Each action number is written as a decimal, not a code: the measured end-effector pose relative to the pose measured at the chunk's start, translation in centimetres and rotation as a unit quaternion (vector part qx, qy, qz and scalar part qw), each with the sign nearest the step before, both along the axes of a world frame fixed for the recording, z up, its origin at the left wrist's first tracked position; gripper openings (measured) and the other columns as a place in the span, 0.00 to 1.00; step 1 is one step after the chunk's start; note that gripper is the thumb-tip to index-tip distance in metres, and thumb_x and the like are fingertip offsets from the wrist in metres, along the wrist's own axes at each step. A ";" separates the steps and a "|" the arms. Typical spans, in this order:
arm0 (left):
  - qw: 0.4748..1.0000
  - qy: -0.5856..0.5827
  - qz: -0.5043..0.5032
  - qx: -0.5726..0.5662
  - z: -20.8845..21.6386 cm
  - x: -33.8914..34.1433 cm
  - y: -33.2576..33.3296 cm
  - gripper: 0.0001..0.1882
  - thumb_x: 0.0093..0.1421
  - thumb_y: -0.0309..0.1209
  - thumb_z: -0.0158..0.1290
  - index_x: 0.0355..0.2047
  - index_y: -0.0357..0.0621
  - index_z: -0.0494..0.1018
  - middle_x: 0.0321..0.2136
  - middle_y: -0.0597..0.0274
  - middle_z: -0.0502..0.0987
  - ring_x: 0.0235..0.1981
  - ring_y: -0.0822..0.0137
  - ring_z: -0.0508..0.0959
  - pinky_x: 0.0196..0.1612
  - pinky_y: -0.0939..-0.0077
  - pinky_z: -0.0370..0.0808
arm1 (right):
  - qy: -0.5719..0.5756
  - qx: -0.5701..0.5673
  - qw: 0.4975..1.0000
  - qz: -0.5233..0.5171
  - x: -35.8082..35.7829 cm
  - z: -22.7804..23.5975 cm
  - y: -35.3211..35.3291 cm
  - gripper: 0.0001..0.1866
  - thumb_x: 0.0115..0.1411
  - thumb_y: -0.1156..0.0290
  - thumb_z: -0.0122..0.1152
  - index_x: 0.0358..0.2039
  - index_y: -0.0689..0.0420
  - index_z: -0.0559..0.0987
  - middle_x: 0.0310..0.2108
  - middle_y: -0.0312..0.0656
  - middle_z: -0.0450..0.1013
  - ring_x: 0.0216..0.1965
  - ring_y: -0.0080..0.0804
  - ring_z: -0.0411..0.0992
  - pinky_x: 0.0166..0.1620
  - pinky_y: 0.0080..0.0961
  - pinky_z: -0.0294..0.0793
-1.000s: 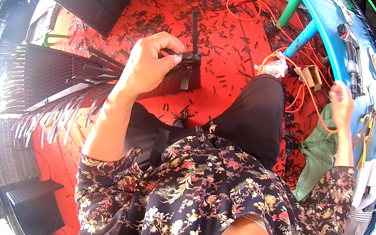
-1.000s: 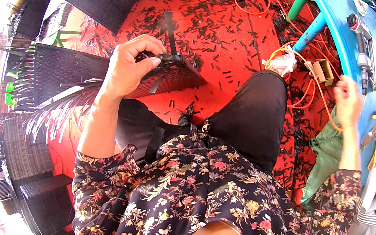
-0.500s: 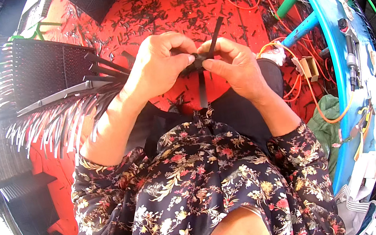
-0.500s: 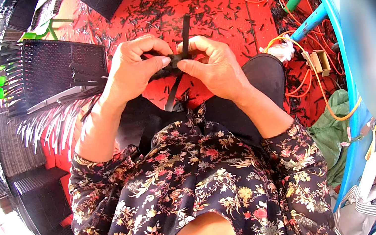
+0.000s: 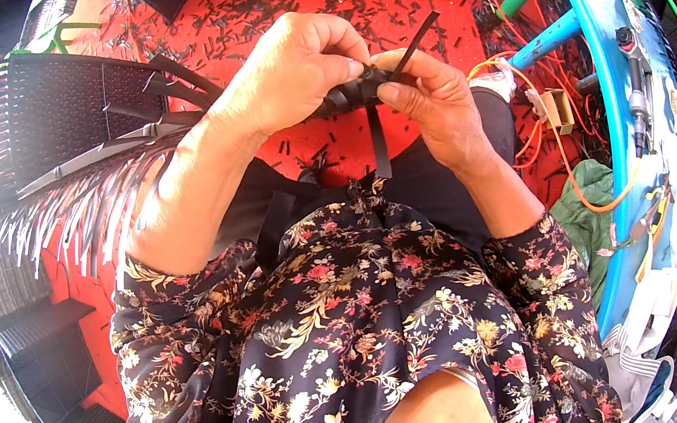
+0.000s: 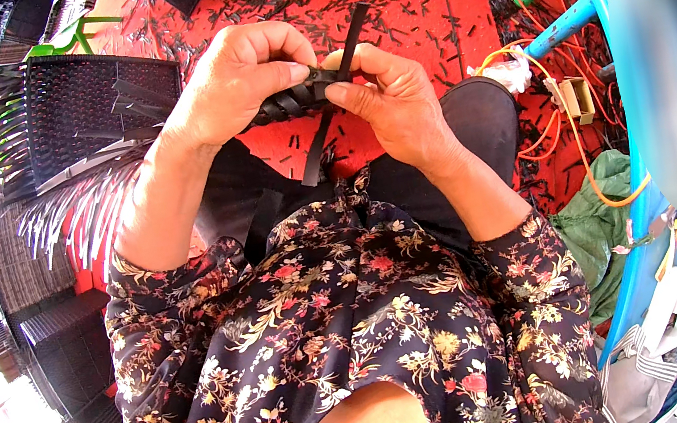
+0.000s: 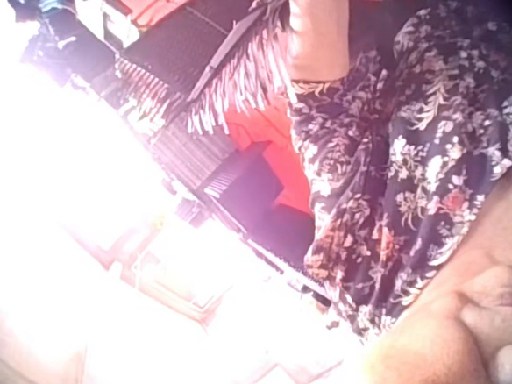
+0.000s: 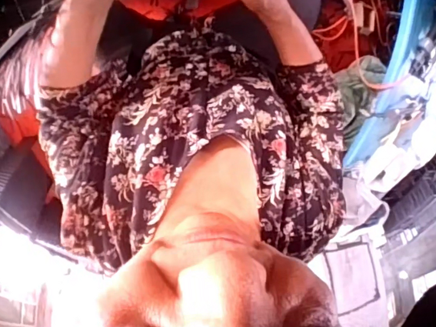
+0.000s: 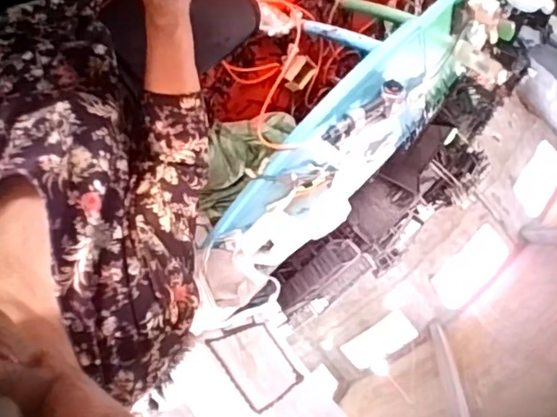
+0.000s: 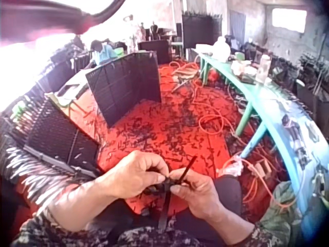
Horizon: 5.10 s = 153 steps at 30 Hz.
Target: The person is weaving a black plastic basket while sitting on the floor. They use a metal tool to cut and trim black plastic strips, then insert and weave these strips into the basket's structure. The person occasionally uses a handheld electric tool to assist with the weaving process.
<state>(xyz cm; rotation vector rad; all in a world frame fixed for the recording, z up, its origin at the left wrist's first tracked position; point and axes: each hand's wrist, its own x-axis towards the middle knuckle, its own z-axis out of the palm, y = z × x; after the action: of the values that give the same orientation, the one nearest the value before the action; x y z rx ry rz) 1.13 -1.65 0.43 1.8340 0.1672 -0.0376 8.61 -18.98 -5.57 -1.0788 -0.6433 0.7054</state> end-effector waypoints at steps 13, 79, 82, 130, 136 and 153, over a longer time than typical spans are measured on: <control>0.987 -0.066 0.028 0.142 -0.2 -0.7 -0.7 0.04 0.54 0.23 0.52 0.29 0.37 0.76 0.23 0.69 0.75 0.25 0.81 0.70 0.29 0.83 0.67 | 0.069 -0.020 0.997 -0.041 -0.7 1.5 0.8 0.10 0.55 0.80 0.57 0.39 0.63 0.77 0.32 0.32 0.73 0.33 0.14 0.68 0.38 0.13 0.68; 0.967 -0.196 -0.029 0.159 -0.3 -0.5 -0.5 0.03 0.51 0.22 0.51 0.27 0.36 0.71 0.35 0.60 0.74 0.34 0.68 0.73 0.38 0.77 0.70 | 0.019 0.005 0.999 0.027 0.3 0.8 0.6 0.12 0.54 0.80 0.59 0.40 0.62 0.77 0.36 0.32 0.73 0.38 0.18 0.69 0.44 0.17 0.68; 0.965 -0.196 -0.024 0.170 -0.5 -0.7 -0.6 0.03 0.51 0.22 0.51 0.27 0.36 0.71 0.35 0.59 0.74 0.33 0.68 0.73 0.38 0.77 0.70 | 0.034 0.013 0.998 0.056 0.8 0.7 0.5 0.12 0.53 0.80 0.59 0.40 0.62 0.77 0.36 0.33 0.73 0.38 0.18 0.70 0.44 0.18 0.68; 0.990 -0.105 -0.065 0.071 -1.0 -0.5 0.2 0.09 0.48 0.17 0.51 0.32 0.34 0.74 0.36 0.60 0.73 0.39 0.71 0.72 0.43 0.79 0.68 | 0.026 0.044 0.998 -0.033 -0.3 -0.2 0.4 0.07 0.53 0.79 0.63 0.34 0.60 0.75 0.29 0.31 0.72 0.31 0.13 0.67 0.35 0.14 0.67; 0.977 -0.166 -0.051 0.121 -1.0 -0.8 0.0 0.07 0.49 0.19 0.53 0.31 0.37 0.75 0.33 0.62 0.74 0.35 0.71 0.73 0.39 0.79 0.69 | -0.087 -0.007 0.994 -0.070 0.1 -0.5 0.2 0.08 0.53 0.78 0.63 0.34 0.59 0.75 0.30 0.30 0.70 0.32 0.15 0.66 0.36 0.15 0.68; 0.965 -0.218 -0.027 0.141 -1.4 -0.3 -0.2 0.06 0.47 0.19 0.52 0.27 0.36 0.74 0.33 0.59 0.74 0.35 0.69 0.74 0.40 0.78 0.70 | -0.553 -0.011 0.754 -0.353 -0.4 0.7 0.6 0.19 0.39 0.79 0.70 0.32 0.63 0.71 0.32 0.46 0.68 0.32 0.41 0.70 0.34 0.29 0.72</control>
<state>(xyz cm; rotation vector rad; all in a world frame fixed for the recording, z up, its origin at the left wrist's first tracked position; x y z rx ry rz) 0.84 -1.84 -0.98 2.0819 -0.1984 0.3667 8.24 -18.36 -4.90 -1.5957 -1.1062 -0.7019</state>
